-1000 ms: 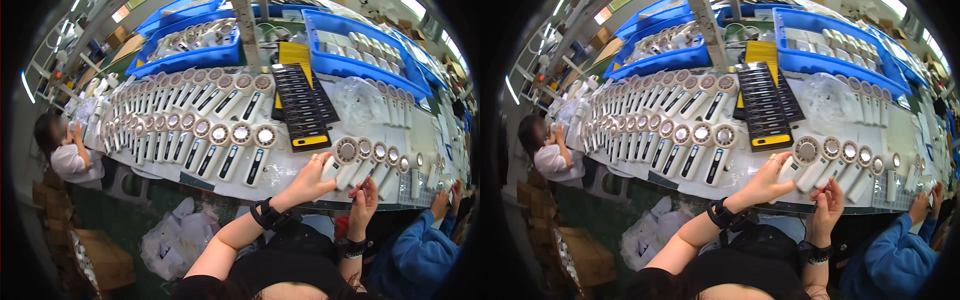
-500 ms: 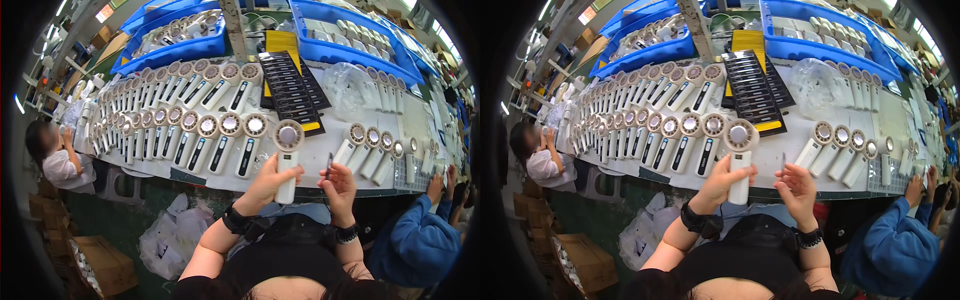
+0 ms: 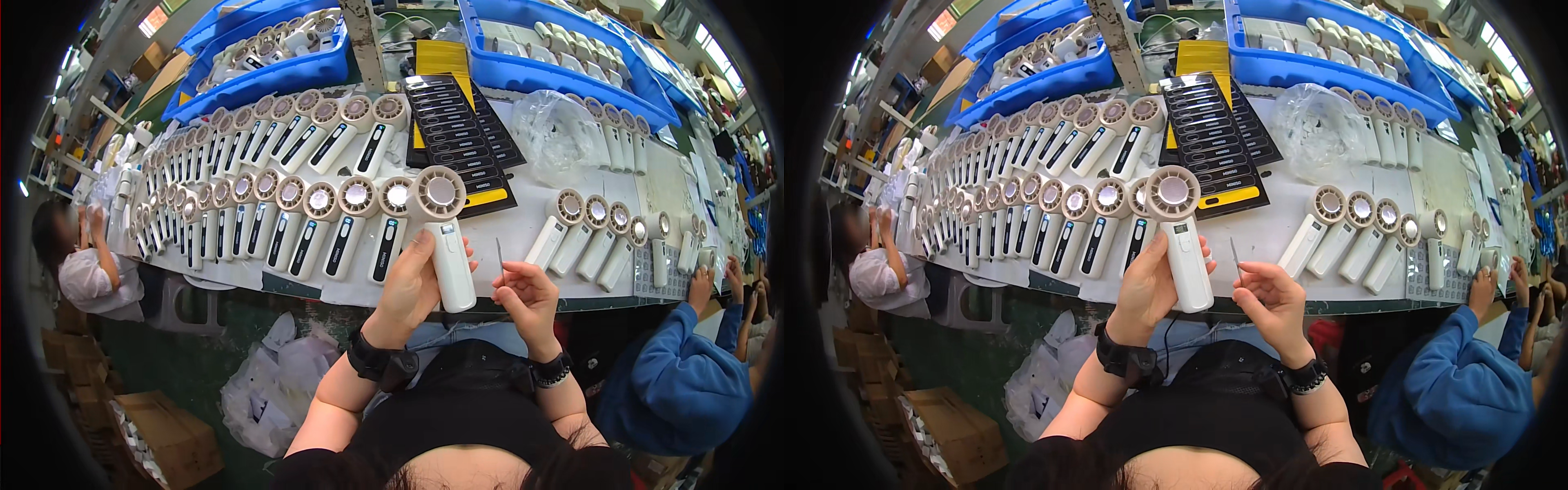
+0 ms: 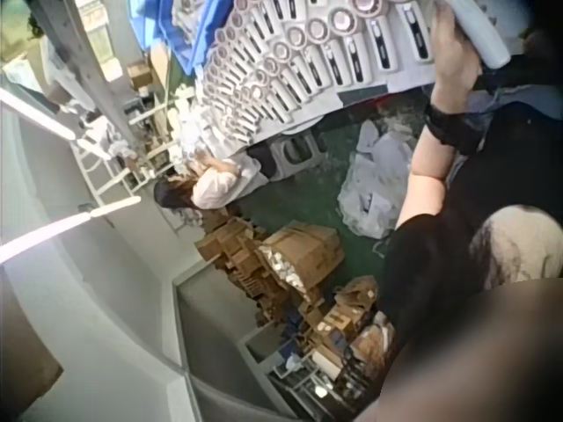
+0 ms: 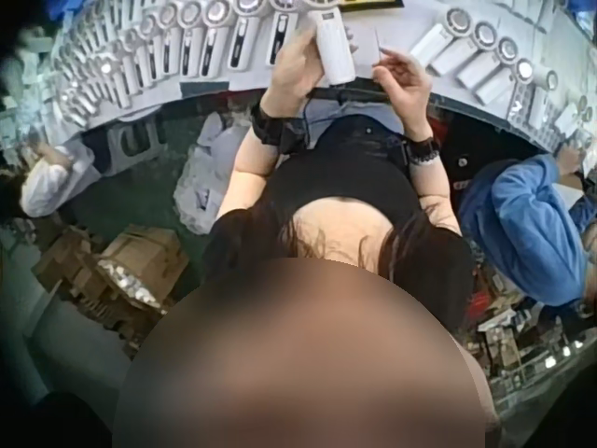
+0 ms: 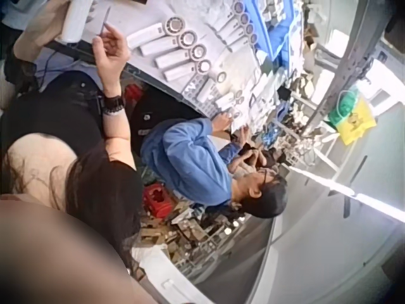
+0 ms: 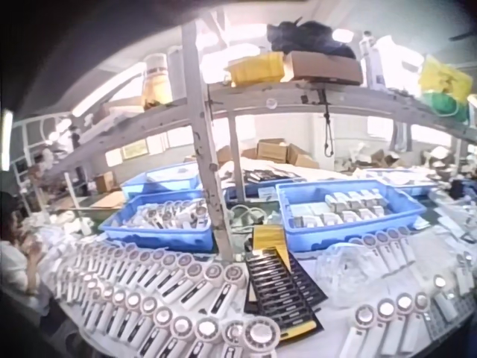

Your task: Applying adhesive labels to handheld electronic devices at an assembly line workstation.

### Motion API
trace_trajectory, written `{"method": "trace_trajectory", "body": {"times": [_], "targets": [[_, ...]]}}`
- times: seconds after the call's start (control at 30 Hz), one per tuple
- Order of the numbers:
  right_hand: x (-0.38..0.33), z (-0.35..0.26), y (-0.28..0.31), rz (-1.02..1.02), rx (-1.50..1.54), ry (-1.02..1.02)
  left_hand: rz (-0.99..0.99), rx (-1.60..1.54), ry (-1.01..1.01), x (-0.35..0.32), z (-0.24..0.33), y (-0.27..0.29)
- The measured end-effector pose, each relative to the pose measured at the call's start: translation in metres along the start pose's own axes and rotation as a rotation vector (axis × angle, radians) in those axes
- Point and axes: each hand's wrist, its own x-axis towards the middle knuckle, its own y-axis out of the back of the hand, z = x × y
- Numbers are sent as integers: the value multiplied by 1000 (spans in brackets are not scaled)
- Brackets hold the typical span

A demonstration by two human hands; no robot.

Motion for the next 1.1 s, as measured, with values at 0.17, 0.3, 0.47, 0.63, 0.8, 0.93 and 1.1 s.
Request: {"method": "trace_trajectory", "body": {"times": [0.17,0.3,0.47,0.63,0.8,0.93,1.1], "targets": [[0,-3,0,63,16,7,-66,-56,-45,3,3,-1],[-1,-7,3,111,-8,14,-38,-96,-101,3,5,-13],[1,-16,8,122,-80,86,-47,-96,-133,0,7,-15],[9,-32,-2,44,-343,292,-125,-13,-150,-2,-3,-2],[13,-52,-30,-36,-619,445,-161,-23,-142,-4,-7,-1],[15,-53,-43,-41,-665,575,-233,-100,-139,-2,-11,0],[17,-49,-49,-28,-695,662,-179,4,-180,-3,-13,-4]]}}
